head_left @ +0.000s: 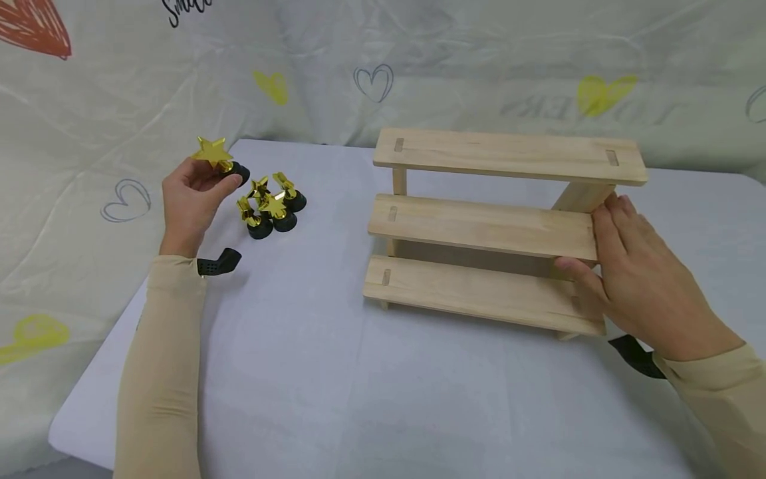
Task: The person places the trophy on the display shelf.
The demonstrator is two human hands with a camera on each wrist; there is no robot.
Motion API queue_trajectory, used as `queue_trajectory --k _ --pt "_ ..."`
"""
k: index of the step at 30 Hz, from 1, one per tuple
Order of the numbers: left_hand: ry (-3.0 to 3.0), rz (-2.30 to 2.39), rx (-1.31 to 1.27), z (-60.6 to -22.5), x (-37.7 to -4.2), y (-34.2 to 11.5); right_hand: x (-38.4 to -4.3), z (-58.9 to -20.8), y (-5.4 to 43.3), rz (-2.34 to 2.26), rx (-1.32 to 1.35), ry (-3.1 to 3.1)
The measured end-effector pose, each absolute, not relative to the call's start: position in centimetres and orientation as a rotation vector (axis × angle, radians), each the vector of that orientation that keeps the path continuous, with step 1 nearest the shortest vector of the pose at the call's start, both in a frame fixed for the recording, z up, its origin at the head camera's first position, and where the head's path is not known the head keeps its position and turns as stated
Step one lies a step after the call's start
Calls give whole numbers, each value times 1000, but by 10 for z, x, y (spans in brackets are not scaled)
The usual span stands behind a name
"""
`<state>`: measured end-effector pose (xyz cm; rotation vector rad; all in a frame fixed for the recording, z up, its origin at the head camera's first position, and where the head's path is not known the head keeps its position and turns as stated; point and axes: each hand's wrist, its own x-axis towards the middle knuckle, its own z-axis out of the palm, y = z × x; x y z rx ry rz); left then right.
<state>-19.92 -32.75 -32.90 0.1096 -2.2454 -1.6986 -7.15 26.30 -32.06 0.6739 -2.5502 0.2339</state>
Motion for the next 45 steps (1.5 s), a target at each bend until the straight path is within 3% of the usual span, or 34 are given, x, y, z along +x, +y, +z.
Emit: queue_trajectory --k 45 --pt "-2163 -1829 -302 -306 -184 -267 -68 -317 266 225 581 -2681"
